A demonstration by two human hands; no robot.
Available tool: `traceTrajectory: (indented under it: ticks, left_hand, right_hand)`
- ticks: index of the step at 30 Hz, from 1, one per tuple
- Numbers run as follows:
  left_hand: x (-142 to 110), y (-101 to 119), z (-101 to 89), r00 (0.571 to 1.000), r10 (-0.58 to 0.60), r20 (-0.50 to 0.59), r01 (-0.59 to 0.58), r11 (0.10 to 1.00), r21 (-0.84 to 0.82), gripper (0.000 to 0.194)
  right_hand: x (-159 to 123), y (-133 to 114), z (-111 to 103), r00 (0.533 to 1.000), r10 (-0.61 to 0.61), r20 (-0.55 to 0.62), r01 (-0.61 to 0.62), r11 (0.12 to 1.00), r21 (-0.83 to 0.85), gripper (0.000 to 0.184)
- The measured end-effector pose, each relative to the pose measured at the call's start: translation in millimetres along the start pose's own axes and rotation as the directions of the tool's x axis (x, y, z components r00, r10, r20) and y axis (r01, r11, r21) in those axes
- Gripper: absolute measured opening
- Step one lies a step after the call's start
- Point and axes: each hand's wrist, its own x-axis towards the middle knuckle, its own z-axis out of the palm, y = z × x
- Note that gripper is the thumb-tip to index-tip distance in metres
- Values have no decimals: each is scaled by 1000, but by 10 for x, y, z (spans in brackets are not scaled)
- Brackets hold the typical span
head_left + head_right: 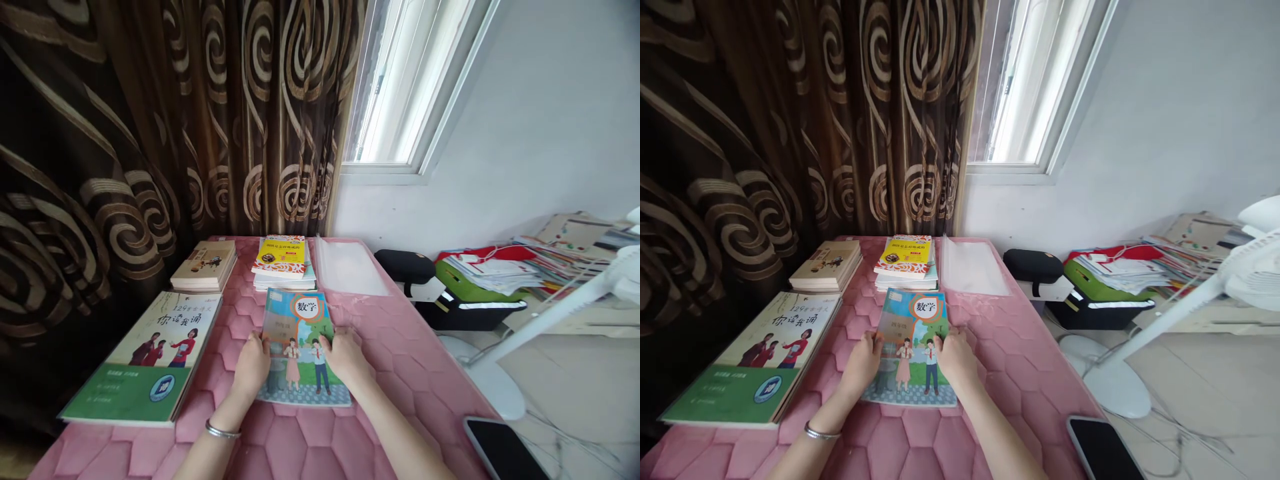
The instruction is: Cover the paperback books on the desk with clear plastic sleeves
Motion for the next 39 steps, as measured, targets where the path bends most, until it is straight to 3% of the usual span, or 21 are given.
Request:
traceTrajectory:
  ticks: [2,5,7,9,12,15,19,22,27,30,35,39]
  left_hand:
    - [-18,-2,4,999,44,-12,-45,997,-69,15]
    - [-44,-12,9,992,104,-64,-119,947,-299,13]
    - [-42,-19,8,990,87,-107,-127,877,-463,10]
    - [-22,-22,-1,996,-3,-87,-52,785,-617,9]
    - [22,-24,-37,991,-121,66,128,631,-765,13]
    - [53,-29,-105,960,-106,258,275,516,-811,18]
    - [53,-24,-201,858,-39,511,500,282,-818,28]
    - [13,-4,-239,832,-3,555,535,276,-799,31]
    - [-46,87,-286,943,53,328,288,364,-886,43]
    - [-54,161,-350,979,163,126,50,407,-912,44]
    - [-110,173,-386,964,209,-163,-253,540,-802,38]
    - [-133,71,-282,945,249,-213,-323,594,-737,39]
  right_hand:
    - [43,67,-2,1000,0,15,0,999,32,41]
    - [100,192,2,999,-39,29,35,989,143,38]
    - [128,255,6,997,-79,10,74,966,249,37]
    - [144,285,6,995,-93,-43,102,927,361,35]
    - [144,288,-10,996,-75,-46,88,839,538,34]
    - [115,275,-46,995,-79,56,14,688,726,40]
    - [50,251,-104,977,-124,176,-102,452,886,44]
    - [16,228,-162,976,-138,170,-94,437,895,44]
    - [-52,199,-359,988,-125,-86,144,596,790,40]
    - [-118,200,-484,942,-173,-288,327,672,665,32]
    - [-142,227,-461,861,-235,-451,469,709,527,21]
    - [-75,256,-276,838,-263,-479,507,702,501,23]
